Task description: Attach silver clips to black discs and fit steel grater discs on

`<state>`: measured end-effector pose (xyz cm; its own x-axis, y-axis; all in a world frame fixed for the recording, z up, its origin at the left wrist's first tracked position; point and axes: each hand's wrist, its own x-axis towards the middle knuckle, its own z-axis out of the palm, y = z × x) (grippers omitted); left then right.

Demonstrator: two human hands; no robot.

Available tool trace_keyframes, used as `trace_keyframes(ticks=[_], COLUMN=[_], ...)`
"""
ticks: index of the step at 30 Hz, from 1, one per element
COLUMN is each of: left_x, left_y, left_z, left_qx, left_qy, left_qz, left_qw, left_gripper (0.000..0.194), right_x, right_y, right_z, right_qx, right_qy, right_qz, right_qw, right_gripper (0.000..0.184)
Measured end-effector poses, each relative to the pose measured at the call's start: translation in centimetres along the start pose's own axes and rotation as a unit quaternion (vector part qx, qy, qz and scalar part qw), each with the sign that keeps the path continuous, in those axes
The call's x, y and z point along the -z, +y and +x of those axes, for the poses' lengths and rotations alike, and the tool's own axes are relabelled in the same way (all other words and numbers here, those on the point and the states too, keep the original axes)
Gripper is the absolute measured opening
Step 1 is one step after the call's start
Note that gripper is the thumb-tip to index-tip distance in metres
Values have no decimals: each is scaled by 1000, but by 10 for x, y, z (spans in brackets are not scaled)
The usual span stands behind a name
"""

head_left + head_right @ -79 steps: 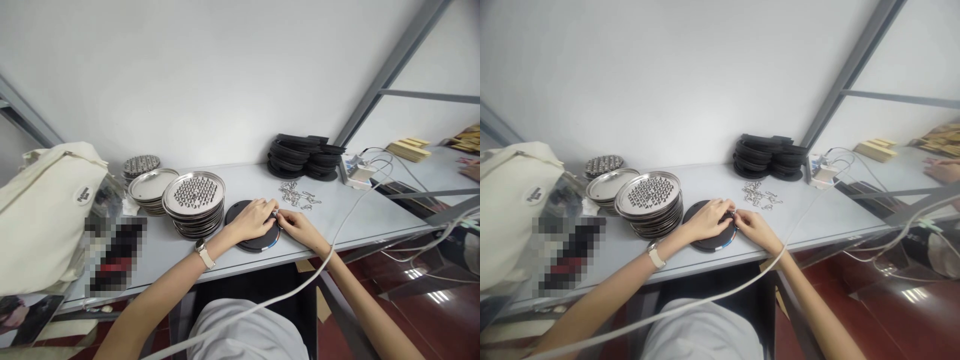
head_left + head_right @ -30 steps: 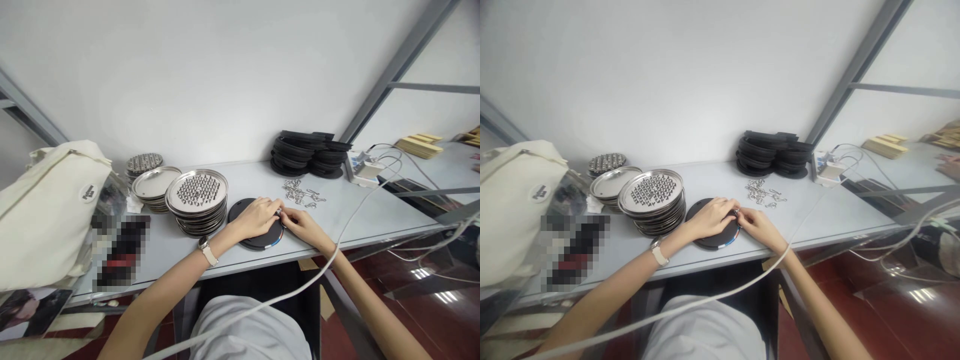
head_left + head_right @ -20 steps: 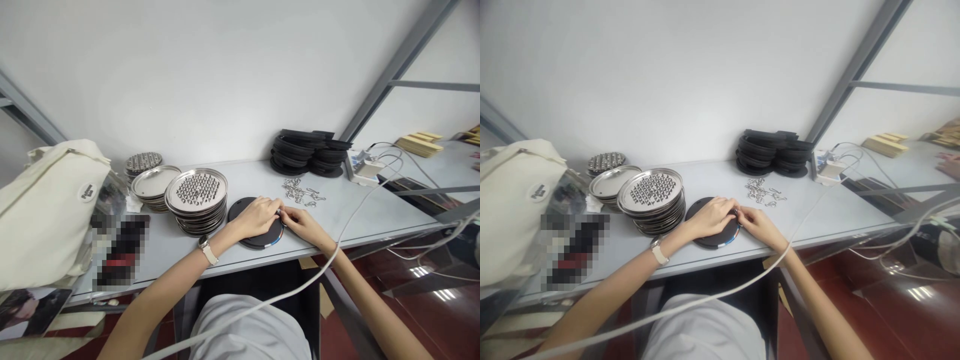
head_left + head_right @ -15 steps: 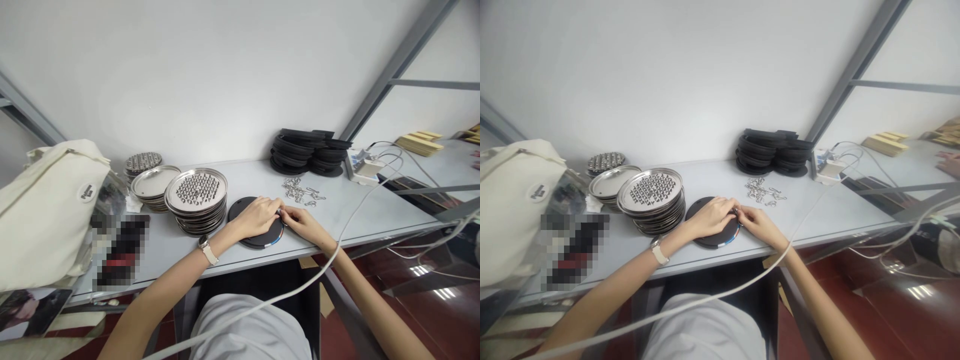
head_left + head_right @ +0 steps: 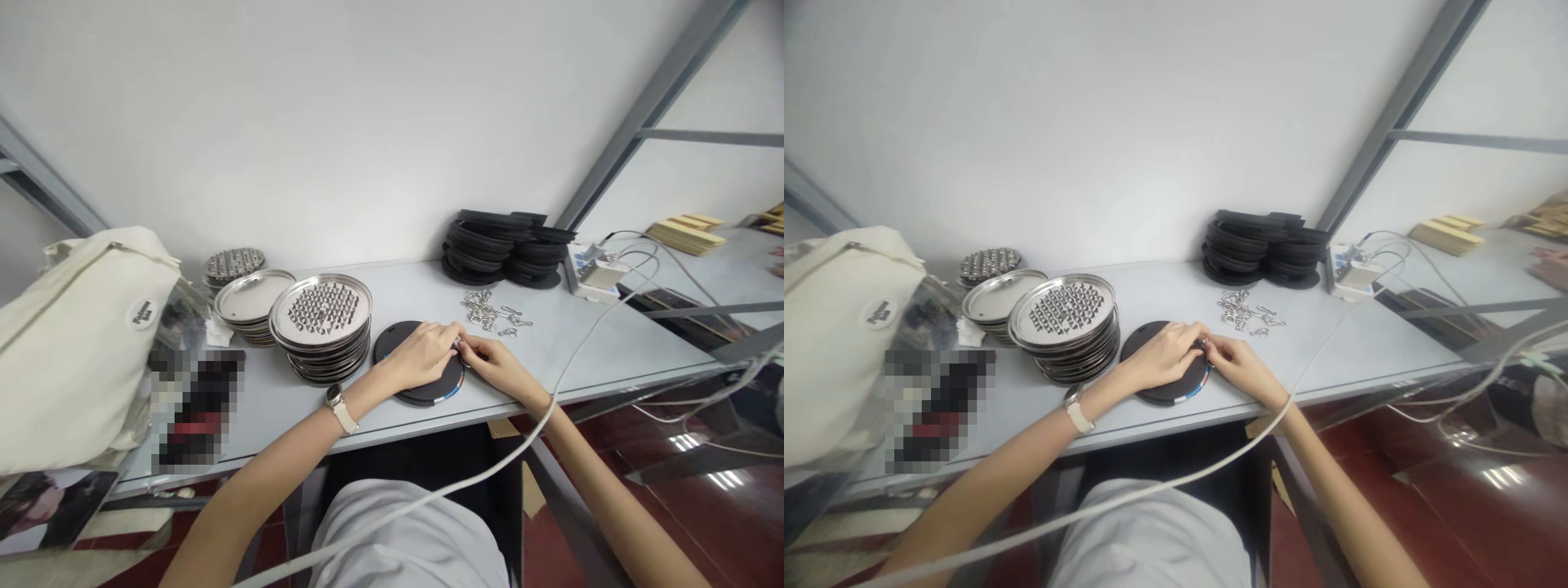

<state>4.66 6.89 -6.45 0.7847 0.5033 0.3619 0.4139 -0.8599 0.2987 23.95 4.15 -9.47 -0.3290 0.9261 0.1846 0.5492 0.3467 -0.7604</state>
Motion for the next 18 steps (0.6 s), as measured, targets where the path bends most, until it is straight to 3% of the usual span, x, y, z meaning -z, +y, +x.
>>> trace_keyframes(ticks=[18], left_x=[-2], left_y=[7], left_z=[2], left_qx=[30], left_qy=[13], left_qz=[47], left_qw=[998], left_gripper=[17], right_x=[-1], right_y=[0], right_z=[0], right_qx=[-9], right_qy=[9], right_qz=[-5], right_qw=[1000], right_gripper=[37])
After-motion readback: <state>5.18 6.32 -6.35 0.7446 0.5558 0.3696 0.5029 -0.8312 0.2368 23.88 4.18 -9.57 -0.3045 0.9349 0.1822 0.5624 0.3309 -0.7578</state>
